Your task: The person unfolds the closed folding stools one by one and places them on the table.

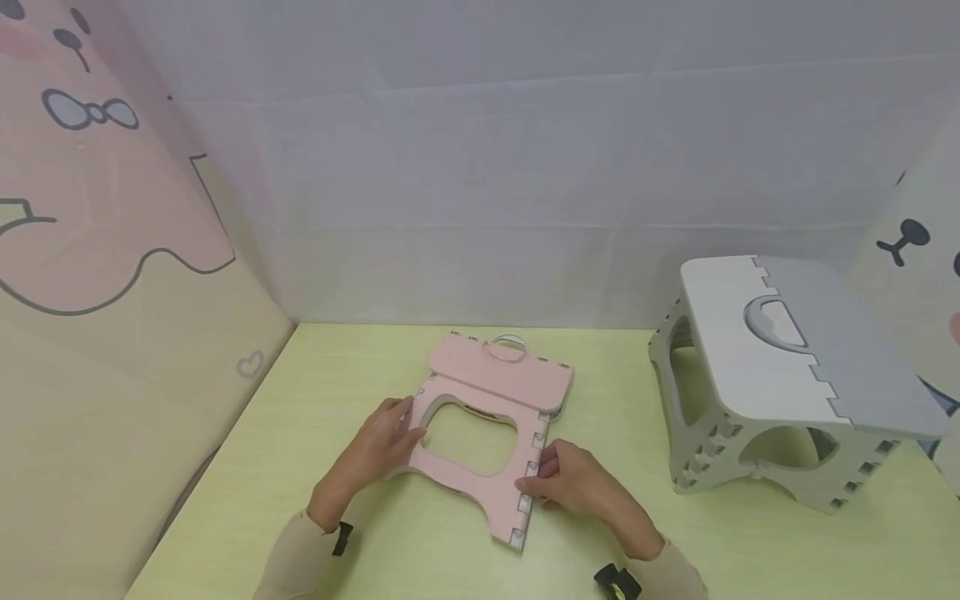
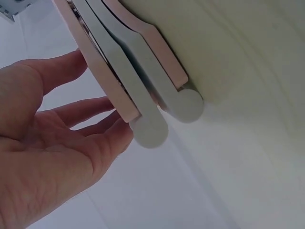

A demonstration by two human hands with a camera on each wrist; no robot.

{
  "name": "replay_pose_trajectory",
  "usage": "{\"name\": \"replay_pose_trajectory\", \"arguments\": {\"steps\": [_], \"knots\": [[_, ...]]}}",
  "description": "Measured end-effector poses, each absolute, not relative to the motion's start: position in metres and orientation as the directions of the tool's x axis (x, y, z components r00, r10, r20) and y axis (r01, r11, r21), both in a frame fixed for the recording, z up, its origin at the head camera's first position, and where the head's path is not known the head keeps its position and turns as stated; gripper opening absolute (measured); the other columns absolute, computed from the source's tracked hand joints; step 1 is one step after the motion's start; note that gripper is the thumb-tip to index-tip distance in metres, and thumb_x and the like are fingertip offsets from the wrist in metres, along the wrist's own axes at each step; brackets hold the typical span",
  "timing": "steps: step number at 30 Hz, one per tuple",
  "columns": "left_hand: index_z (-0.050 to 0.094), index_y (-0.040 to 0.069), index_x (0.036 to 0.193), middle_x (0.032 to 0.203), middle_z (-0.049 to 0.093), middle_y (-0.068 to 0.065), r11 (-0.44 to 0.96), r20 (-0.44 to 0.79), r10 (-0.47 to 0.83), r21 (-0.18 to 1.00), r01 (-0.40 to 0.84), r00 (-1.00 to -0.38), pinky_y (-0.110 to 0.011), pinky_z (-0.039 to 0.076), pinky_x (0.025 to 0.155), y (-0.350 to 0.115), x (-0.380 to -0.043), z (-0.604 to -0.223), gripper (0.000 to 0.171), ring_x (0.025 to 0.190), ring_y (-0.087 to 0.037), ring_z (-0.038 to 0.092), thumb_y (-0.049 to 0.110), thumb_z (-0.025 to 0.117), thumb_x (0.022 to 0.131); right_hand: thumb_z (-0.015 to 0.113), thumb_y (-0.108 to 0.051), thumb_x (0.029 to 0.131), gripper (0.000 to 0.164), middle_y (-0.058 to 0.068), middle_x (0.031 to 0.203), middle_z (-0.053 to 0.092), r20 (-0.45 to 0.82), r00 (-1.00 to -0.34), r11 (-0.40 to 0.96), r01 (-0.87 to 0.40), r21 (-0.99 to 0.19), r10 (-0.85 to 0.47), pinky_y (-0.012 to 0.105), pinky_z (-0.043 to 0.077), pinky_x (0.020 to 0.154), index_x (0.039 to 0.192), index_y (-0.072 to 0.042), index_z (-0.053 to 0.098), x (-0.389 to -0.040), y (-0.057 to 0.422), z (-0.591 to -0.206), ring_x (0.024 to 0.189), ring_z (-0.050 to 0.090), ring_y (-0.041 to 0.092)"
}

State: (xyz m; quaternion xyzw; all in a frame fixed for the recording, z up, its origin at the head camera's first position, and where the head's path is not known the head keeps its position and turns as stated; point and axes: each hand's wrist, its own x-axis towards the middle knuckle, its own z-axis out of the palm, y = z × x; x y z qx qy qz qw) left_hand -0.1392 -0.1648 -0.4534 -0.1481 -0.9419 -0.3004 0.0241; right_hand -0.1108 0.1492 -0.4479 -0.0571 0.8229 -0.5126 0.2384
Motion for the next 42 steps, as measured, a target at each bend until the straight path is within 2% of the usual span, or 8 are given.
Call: {"name": "replay_pose_trajectory", "arguments": {"steps": [14, 22, 30, 42], "knots": [[0.048, -0.016, 0.141, 0.135, 0.054, -0.032, 0.769, 0.096, 0.231, 0.592, 0.243, -0.968, -0.056, 0.049, 0.102, -0.164, -0.139, -0.453, 0.054, 0.124, -0.045, 0.055, 0.012, 0.069, 0.099, 0.071, -0.014, 0.097, 0.034, 0.014, 0.095, 0.069, -0.298, -0.85, 0.385, 0.124, -0.915, -0.434, 0.037, 0.062, 0.07, 0.115, 0.013, 0.061, -0.127, 0.168, -0.456, 0.078, 0.071, 0.025], [0.053, -0.016, 0.136, 0.126, 0.059, -0.032, 0.804, 0.086, 0.163, 0.566, 0.183, -0.983, -0.057, 0.051, 0.097, -0.159, -0.136, -0.451, 0.052, 0.117, -0.044, 0.057, 0.013, 0.071, 0.097, 0.069, -0.012, 0.099, 0.038, 0.014, 0.095, 0.07, -0.269, -0.867, 0.357, 0.115, -0.927, -0.42, 0.039, 0.063, 0.074, 0.118, 0.018, 0.057, -0.13, 0.168, -0.453, 0.082, 0.072, 0.028], [0.053, -0.015, 0.136, 0.13, 0.058, -0.034, 0.811, 0.116, 0.197, 0.539, 0.229, -0.973, -0.056, 0.05, 0.101, -0.156, -0.14, -0.451, 0.048, 0.122, -0.047, 0.056, 0.005, 0.071, 0.096, 0.071, -0.015, 0.097, 0.038, 0.011, 0.091, 0.071, -0.278, -0.879, 0.394, 0.114, -0.912, -0.388, 0.04, 0.062, 0.074, 0.115, 0.016, 0.059, -0.129, 0.164, -0.455, 0.079, 0.072, 0.027], [0.053, -0.016, 0.133, 0.132, 0.056, -0.035, 0.78, 0.137, 0.283, 0.543, 0.311, -0.949, -0.059, 0.047, 0.102, -0.157, -0.152, -0.452, 0.04, 0.123, -0.049, 0.053, 0.001, 0.064, 0.099, 0.072, -0.02, 0.098, 0.034, 0.009, 0.084, 0.071, -0.291, -0.877, 0.43, 0.11, -0.896, -0.382, 0.038, 0.061, 0.067, 0.109, 0.012, 0.063, -0.123, 0.161, -0.455, 0.075, 0.07, 0.023]]}}
